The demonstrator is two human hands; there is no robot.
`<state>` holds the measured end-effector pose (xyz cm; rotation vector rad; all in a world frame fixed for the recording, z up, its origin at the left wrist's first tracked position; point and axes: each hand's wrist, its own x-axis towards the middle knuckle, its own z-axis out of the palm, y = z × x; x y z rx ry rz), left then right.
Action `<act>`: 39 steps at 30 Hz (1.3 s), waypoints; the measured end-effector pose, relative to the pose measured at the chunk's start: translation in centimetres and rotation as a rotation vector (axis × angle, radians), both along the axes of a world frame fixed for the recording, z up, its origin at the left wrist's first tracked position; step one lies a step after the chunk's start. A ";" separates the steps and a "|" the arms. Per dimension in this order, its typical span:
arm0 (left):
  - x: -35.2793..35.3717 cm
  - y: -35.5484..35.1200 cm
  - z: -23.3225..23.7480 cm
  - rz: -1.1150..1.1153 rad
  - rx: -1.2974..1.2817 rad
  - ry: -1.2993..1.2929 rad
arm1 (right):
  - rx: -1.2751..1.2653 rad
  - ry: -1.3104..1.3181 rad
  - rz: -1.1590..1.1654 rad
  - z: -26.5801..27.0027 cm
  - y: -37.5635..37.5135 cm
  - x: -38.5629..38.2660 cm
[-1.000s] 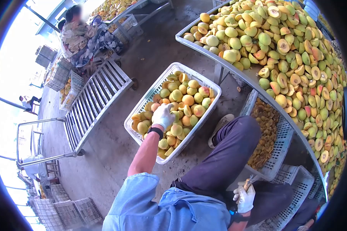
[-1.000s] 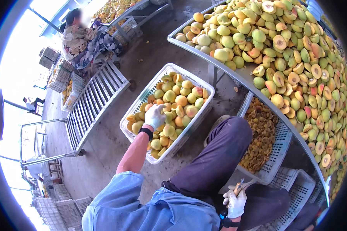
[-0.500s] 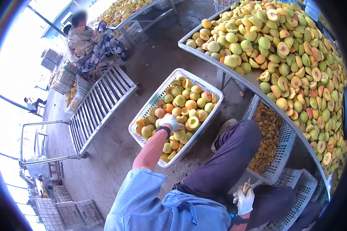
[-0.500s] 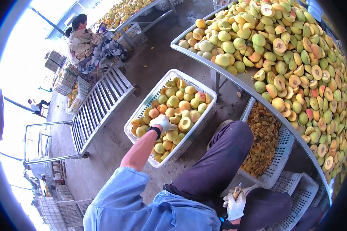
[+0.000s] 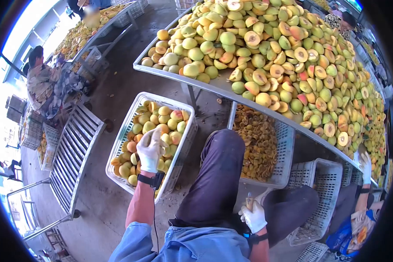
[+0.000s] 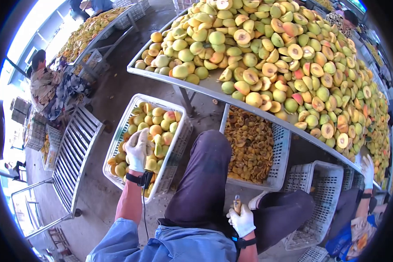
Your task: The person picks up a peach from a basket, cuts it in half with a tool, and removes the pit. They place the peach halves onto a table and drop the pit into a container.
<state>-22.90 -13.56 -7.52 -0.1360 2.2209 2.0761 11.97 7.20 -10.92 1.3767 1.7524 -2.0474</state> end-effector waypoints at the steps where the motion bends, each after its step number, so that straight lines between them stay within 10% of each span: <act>1: 0.6 1.4 1.9 -0.248 0.063 0.027 | -0.016 0.004 -0.006 0.2 -0.1 0.0; 4: 0.4 3.9 2.3 -0.332 -0.282 0.157 | 0.013 0.004 -0.018 1.3 0.1 0.0; 6: -2.9 2.2 -4.3 -0.235 -0.939 0.550 | -0.032 0.053 -0.104 1.5 0.3 0.6; 7: -3.5 1.5 -5.5 -0.323 -1.287 0.329 | -0.027 0.068 -0.120 1.3 0.5 0.9; 11: -6.3 -8.6 -20.5 -0.519 -1.406 0.175 | -0.112 0.095 -0.225 0.2 0.9 2.3; 14: -7.7 -8.8 -17.5 -0.432 -1.481 -0.227 | -0.111 0.102 -0.202 0.1 1.2 2.5; 17: -5.2 -5.0 -9.1 -0.197 -1.458 -0.123 | -0.077 0.067 -0.181 -0.2 1.2 2.2; 22: -6.3 -1.9 -8.0 -0.089 -1.545 0.179 | -0.047 0.056 -0.140 -0.1 1.1 2.2; 29: -4.8 16.6 3.7 -0.498 -0.753 0.841 | -0.021 0.054 -0.142 -0.5 1.2 2.1; 39: -8.6 33.5 4.3 -1.221 -1.203 0.980 | 0.056 0.065 -0.290 1.2 1.3 3.6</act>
